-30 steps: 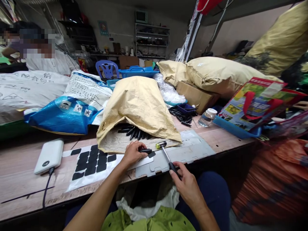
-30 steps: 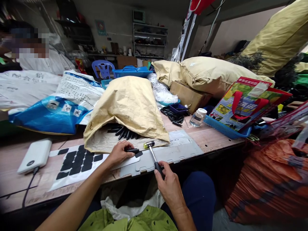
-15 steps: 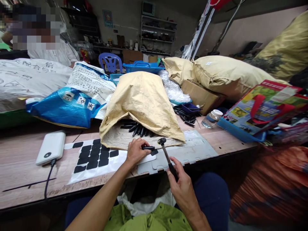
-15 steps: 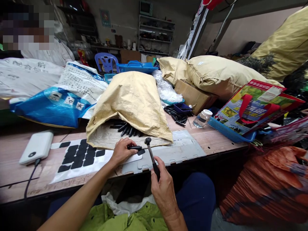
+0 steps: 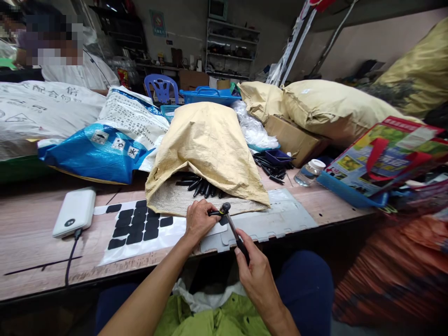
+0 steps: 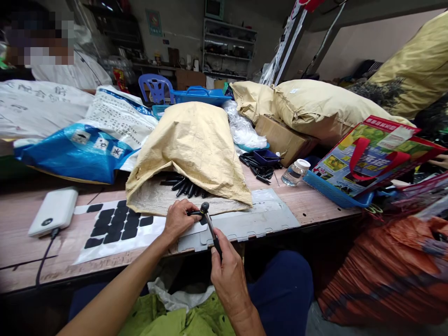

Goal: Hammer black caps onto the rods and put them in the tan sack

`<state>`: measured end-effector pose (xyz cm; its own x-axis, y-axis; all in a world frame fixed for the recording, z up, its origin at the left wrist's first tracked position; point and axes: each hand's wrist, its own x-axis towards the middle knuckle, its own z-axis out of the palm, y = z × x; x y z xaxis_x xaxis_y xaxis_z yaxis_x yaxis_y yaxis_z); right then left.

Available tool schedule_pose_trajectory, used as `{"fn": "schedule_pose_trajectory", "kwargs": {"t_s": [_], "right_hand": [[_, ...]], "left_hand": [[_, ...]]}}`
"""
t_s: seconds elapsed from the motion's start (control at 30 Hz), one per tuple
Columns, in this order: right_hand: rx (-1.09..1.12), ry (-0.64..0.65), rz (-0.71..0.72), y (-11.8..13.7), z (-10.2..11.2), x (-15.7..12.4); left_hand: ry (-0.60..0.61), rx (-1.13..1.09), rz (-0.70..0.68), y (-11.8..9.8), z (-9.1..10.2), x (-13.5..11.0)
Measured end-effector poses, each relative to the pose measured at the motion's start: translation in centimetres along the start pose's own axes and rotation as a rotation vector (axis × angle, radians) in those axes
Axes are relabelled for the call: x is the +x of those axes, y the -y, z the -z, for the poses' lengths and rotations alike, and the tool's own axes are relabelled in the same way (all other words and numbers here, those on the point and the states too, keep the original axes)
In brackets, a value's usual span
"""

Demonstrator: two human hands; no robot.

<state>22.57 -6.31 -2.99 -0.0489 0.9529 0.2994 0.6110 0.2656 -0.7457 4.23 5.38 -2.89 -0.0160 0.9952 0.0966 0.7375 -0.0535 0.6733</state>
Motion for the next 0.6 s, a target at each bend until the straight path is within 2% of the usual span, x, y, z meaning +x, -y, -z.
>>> {"fn": "schedule_pose_trajectory", "kwargs": {"t_s": [0.23,0.4,0.6], "right_hand": [[-0.014,-0.099,0.019,0.94,0.65,0.14],[-0.026,-0.008,0.031,0.41,0.40,0.07],[-0.004,-0.062,-0.027,0.65,1.00,0.33]], "left_hand": [[0.011,0.017,-0.011,-0.03,0.05,0.09],[-0.005,0.016,-0.003,-0.10,-0.06,-0.05],[0.014,0.019,0.001,-0.15,0.08,-0.20]]}}
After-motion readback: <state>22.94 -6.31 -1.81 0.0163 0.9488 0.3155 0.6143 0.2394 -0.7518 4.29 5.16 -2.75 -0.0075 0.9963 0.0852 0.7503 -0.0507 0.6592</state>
